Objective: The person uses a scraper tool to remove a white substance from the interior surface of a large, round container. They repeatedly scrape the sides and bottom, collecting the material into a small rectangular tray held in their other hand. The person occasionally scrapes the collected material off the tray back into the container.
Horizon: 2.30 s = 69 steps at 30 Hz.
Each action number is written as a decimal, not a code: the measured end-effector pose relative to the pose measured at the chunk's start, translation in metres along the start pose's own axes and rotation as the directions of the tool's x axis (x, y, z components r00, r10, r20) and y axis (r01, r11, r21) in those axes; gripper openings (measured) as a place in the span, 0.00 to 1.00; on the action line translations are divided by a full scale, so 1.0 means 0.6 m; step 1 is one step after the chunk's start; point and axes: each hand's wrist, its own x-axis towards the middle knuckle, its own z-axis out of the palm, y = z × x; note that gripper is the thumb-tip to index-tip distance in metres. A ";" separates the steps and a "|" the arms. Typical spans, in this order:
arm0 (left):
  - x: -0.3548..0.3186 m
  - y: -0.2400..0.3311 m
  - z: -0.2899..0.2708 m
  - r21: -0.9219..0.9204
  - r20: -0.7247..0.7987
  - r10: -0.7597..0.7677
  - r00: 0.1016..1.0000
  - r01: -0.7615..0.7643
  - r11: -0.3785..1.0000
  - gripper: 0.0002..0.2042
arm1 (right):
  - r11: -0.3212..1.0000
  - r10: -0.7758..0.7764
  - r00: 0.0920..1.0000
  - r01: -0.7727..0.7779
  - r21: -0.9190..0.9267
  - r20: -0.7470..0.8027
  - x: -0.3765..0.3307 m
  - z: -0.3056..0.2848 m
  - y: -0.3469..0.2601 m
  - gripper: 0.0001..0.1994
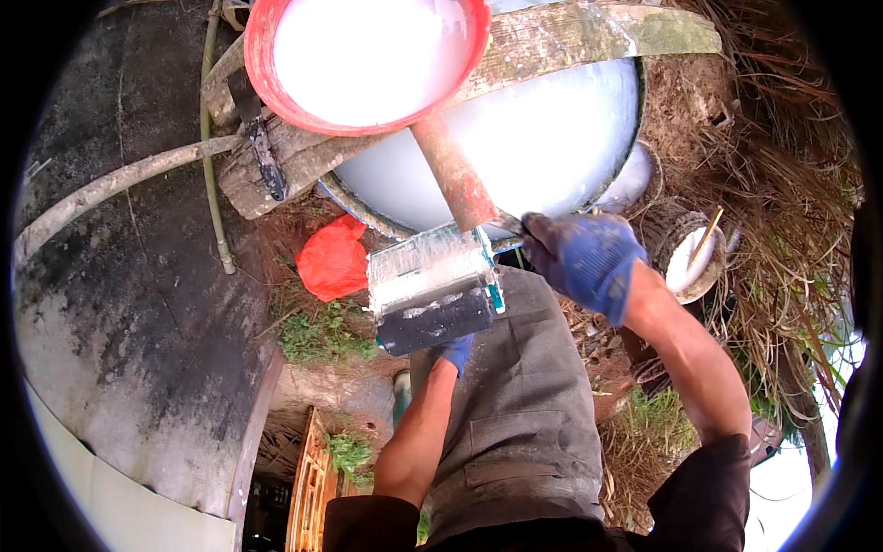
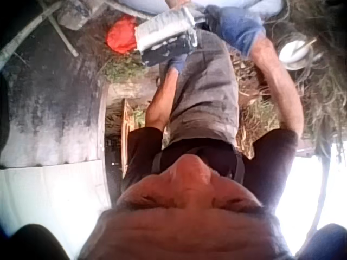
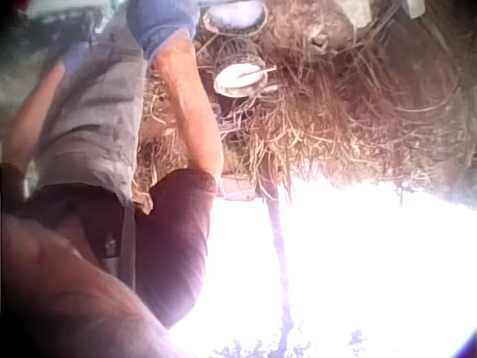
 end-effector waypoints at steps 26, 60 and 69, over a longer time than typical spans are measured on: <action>-0.023 0.029 0.059 0.164 -0.033 0.000 0.999 0.005 0.986 0.08 | 0.659 0.234 0.972 -0.154 0.736 -0.006 -0.114 0.236 0.083 0.13; 0.010 0.006 0.029 0.107 -0.196 0.095 0.976 -0.075 0.991 0.05 | 0.698 0.205 0.960 -0.007 0.716 -0.192 -0.105 0.383 0.055 0.19; -0.088 0.059 0.102 0.082 -0.110 -0.061 0.992 0.071 0.994 0.08 | 0.538 0.315 0.940 -0.065 0.841 -0.129 -0.181 0.345 0.104 0.20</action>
